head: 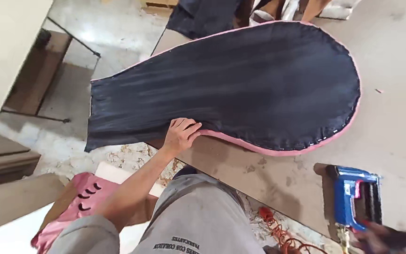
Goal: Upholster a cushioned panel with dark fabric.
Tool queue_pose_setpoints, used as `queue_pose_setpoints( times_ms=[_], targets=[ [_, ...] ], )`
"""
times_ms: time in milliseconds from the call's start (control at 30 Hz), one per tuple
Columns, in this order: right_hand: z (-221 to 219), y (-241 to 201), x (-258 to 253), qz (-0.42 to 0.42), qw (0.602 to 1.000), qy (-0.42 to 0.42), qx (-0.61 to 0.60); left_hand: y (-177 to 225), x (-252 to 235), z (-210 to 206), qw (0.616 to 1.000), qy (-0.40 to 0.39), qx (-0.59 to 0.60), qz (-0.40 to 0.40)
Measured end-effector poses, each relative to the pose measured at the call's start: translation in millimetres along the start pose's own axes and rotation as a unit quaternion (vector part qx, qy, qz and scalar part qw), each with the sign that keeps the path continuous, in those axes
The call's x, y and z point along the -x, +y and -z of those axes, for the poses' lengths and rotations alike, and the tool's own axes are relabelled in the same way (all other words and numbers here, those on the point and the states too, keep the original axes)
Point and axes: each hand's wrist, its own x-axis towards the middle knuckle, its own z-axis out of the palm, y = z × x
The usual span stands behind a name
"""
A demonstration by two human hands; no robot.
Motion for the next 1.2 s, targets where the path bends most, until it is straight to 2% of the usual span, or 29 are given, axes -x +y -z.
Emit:
queue_pose_setpoints(
  times_ms=[100,200,267,367,467,600,767,1200],
  targets=[
    [-147.5,-2.1,39.9,-0.058,0.986,-0.072,-0.139,-15.5,-17.1,6.9,0.995,-0.021,0.090,-0.036],
    [-270.0,0.4,66.8,-0.111,0.950,-0.171,-0.237,-11.2,-23.0,12.6,0.990,0.008,0.046,-0.136],
    [-328.6,-3.5,73.3,-0.134,0.926,-0.229,-0.270,-8.3,-25.8,13.7,0.984,0.021,0.014,-0.174],
    [-380.8,-4.9,75.7,-0.147,0.894,-0.272,-0.324,-8.8,-33.8,7.7,0.976,-0.021,-0.002,-0.215],
    [-405.9,1.0,72.2,-0.148,0.858,-0.287,-0.399,-10.2,-41.6,5.7,0.964,-0.033,-0.008,-0.265],
    [-421.8,15.0,67.3,-0.136,0.818,-0.289,-0.478,-9.2,-48.8,10.7,0.945,0.021,-0.024,-0.326],
    [-432.6,21.9,56.0,-0.097,0.818,-0.276,-0.495,-4.2,-46.2,15.4,0.935,0.048,-0.030,-0.349],
    [-445.4,30.9,9.3,-0.059,0.802,-0.260,-0.535,1.2,-43.3,13.8,0.937,0.041,-0.020,-0.347]
  ],
)
